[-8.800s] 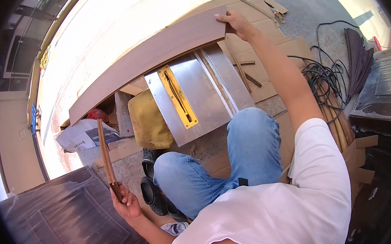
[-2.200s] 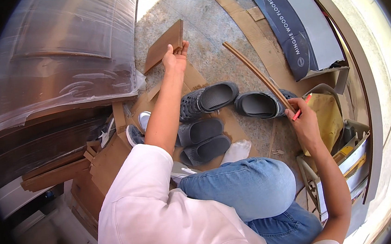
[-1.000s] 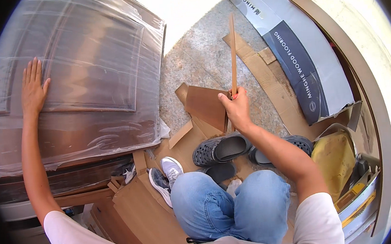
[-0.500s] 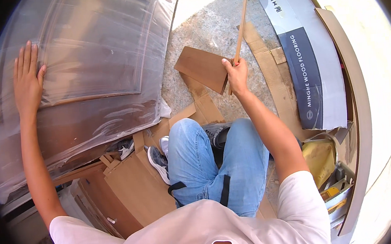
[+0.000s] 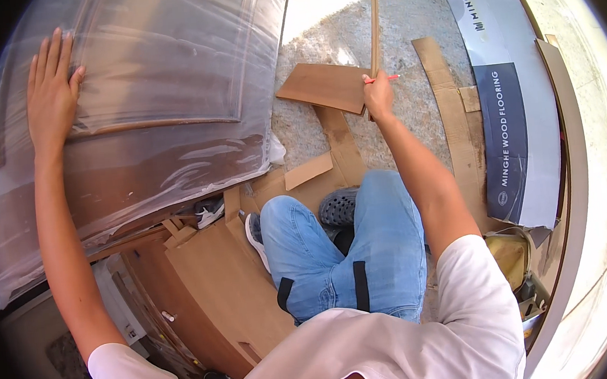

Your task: The person measures and marks floor planks using a ruler and pencil, then carries a plank to a table saw, sits on the floor, and uses the saw to cut the plank.

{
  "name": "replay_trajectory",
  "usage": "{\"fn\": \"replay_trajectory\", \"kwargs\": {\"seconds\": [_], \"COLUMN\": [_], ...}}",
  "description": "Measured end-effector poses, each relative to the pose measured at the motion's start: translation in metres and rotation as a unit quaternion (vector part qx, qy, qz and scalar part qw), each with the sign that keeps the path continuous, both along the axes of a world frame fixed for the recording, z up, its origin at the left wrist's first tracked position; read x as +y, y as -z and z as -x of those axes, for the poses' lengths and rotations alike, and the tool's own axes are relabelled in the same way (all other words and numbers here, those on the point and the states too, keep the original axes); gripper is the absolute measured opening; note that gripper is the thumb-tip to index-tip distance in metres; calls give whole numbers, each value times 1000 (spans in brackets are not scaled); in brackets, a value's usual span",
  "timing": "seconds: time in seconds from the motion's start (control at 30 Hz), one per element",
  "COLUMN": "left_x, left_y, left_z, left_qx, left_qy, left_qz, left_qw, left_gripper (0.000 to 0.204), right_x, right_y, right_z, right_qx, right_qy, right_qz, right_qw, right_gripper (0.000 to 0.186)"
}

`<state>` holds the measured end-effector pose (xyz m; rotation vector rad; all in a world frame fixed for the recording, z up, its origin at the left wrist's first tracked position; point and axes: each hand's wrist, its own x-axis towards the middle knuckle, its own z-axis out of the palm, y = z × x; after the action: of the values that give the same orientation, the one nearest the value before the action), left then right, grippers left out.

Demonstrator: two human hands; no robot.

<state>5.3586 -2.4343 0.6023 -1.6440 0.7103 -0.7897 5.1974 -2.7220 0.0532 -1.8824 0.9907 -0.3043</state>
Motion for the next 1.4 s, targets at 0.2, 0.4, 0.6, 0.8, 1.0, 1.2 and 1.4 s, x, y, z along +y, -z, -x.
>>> {"fn": "replay_trajectory", "kwargs": {"seconds": [0.2,0.4,0.6,0.8,1.0,1.2,1.4], "left_x": [3,12,24,33,48,58,73], "left_y": [3,4,11,17,19,20,15], "left_z": [-25,-50,-70,-89,-108,-119,-124], "left_qx": [-37,35,53,62,97,109,147], "left_qy": [-46,-35,-37,-74,-105,-131,-147], "left_qz": [-50,-4,11,14,37,54,97], "left_qw": [997,999,998,995,989,984,973], "left_gripper": [52,44,43,49,55,55,55], "right_x": [9,14,12,35,55,69,99], "right_y": [5,28,56,57,56,52,51], "right_z": [-42,-76,-113,-144,-160,-169,-184], "right_qx": [-9,-32,-5,-29,-14,-43,-93], "right_qy": [-42,-10,-38,-71,-129,-171,-205], "right_qz": [42,28,39,22,-42,-68,-174], "right_qw": [998,999,998,997,991,982,959], "right_gripper": [24,20,29,34,33,31,35]}}
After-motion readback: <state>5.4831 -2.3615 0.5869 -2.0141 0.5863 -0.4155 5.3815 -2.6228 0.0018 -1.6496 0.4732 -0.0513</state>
